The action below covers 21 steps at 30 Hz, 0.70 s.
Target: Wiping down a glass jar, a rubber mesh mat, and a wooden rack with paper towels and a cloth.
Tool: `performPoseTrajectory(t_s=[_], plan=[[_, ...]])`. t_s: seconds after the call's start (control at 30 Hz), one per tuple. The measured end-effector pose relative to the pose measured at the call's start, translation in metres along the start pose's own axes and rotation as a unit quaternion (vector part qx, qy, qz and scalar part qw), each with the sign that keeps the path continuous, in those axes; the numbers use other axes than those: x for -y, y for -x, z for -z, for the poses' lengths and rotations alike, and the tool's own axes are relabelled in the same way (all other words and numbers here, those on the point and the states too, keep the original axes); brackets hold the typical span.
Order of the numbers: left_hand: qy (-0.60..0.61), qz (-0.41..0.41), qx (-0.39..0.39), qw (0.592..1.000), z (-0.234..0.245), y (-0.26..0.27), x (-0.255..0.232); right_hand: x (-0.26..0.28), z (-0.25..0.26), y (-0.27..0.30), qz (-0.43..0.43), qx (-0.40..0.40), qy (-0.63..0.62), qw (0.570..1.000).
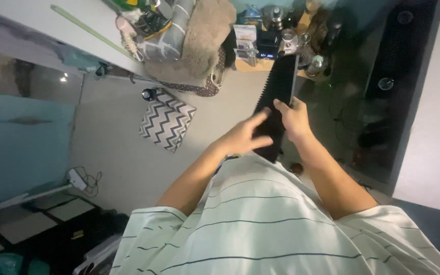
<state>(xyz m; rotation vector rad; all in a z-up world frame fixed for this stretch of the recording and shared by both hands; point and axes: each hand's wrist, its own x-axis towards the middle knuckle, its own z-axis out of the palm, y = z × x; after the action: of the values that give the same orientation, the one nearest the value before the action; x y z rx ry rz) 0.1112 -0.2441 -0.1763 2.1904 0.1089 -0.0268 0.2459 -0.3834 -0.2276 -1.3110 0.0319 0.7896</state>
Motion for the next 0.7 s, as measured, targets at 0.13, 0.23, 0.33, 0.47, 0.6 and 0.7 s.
performPoseTrajectory(t_s=[0.13,0.23,0.33,0.47,0.6,0.7], plan=[[0.302,0.196,-0.053,0.931,-0.015,-0.001,0.157,0.011,0.008,-0.002,0.032,0.054,0.210,0.976],[0.507,0.320,-0.084,0.796,0.010,-0.008,0.204,0.034,0.007,-0.005,-0.013,0.109,0.259,0.960],[0.526,0.317,-0.104,0.782,0.022,-0.028,0.236,0.068,0.000,-0.008,0.080,0.227,0.005,0.971],[0.564,0.300,-0.040,0.768,0.037,-0.050,0.229,0.078,0.003,-0.038,0.033,0.171,0.035,0.984],[0.442,0.305,-0.058,0.842,0.046,-0.071,0.246,0.039,-0.002,-0.087,-0.030,-0.024,0.190,0.981],[0.386,0.271,-0.064,0.879,0.036,-0.064,0.263,-0.005,-0.013,-0.105,-0.119,-0.091,0.304,0.941]])
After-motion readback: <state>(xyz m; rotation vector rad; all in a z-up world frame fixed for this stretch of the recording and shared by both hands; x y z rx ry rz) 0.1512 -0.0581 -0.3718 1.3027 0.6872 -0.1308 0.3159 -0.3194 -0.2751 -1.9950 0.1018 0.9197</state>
